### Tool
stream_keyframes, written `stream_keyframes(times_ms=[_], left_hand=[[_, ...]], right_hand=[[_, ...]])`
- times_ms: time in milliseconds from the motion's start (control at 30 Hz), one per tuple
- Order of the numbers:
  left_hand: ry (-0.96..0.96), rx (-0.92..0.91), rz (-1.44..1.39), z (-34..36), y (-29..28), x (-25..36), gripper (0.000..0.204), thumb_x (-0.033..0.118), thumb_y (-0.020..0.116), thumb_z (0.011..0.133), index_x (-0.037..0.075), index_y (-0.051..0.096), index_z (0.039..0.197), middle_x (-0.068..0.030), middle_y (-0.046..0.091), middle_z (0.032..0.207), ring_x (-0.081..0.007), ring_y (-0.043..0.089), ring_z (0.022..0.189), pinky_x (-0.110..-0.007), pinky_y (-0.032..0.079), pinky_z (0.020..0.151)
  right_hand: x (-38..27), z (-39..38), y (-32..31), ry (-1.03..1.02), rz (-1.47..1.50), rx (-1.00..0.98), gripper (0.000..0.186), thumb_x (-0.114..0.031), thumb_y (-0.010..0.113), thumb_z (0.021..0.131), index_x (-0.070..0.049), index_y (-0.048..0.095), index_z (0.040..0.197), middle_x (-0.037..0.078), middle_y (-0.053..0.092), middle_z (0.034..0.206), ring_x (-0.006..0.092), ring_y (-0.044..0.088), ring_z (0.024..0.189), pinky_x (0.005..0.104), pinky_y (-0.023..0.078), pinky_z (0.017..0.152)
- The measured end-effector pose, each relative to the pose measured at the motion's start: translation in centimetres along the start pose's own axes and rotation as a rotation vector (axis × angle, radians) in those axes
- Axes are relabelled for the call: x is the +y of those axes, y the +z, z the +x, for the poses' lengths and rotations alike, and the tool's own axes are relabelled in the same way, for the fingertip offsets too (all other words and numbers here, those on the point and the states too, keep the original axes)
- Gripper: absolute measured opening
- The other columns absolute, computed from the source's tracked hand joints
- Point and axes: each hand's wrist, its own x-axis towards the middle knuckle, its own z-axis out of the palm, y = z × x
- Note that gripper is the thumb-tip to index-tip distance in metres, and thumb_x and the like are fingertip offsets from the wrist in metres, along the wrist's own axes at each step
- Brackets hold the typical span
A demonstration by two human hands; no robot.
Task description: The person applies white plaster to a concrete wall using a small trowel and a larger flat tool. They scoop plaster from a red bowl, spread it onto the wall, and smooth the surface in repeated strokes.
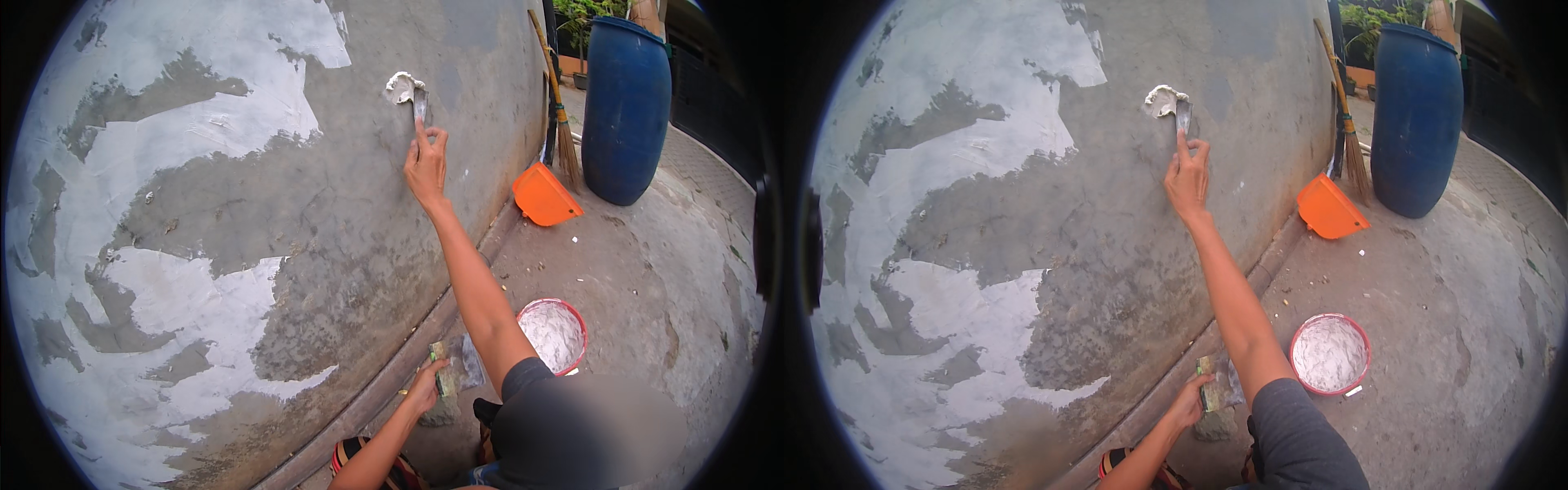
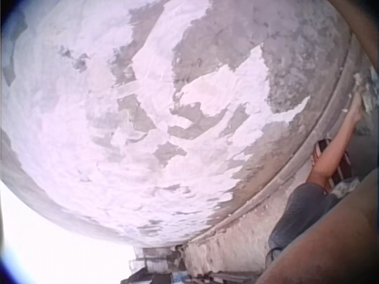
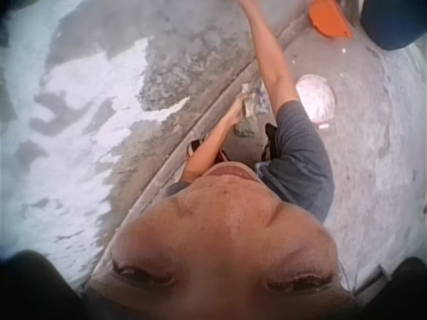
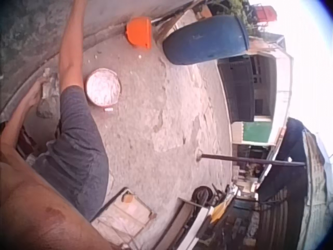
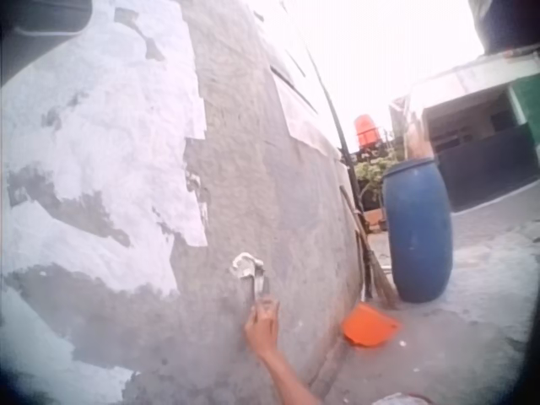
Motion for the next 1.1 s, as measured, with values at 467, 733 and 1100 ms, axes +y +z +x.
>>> stream_keyframes(times_ms=[467,733,1100], left_hand=[[-0.031,0.058,0.027,-1.0,0.9,0.2,0.033,0.016,0.056,0.092,0.006,0.051,0.123,-0.0081,0.061,0.113,-0.0216,0.063,0.102,-0.04,0.053,0.089],[0.028,0.017,0.048,-1.6,0.9,0.4,0.035,0.015,0.057,0.092,0.008,0.049,0.125,-0.0068,0.06,0.113,-0.021,0.062,0.103,-0.04,0.053,0.088],[0.013,-0.016,0.057,-2.3,1.7,0.4,0.036,0.014,0.058,0.091,0.007,0.049,0.126,-0.0059,0.059,0.115,-0.0193,0.059,0.105,-0.037,0.051,0.09]], right_hand=[[0.0,-3.5,-4.8,0.278,0.301,-0.044,0.045,-0.012,0.055,0.093,-0.01,0.052,0.138,0.013,0.049,0.109,0.0243,0.055,0.093,0.0343,0.046,0.084],[-4.6,4.4,-5.6,0.119,0.124,-0.078,0.035,-0.012,0.056,0.09,-0.01,0.064,0.125,0.014,0.055,0.101,0.0269,0.058,0.091,0.0359,0.047,0.083],[-3.6,2.2,-6.7,0.159,0.079,-0.009,0.035,-0.016,0.057,0.089,-0.01,0.066,0.122,0.014,0.057,0.095,0.0272,0.06,0.085,0.0355,0.048,0.08]])
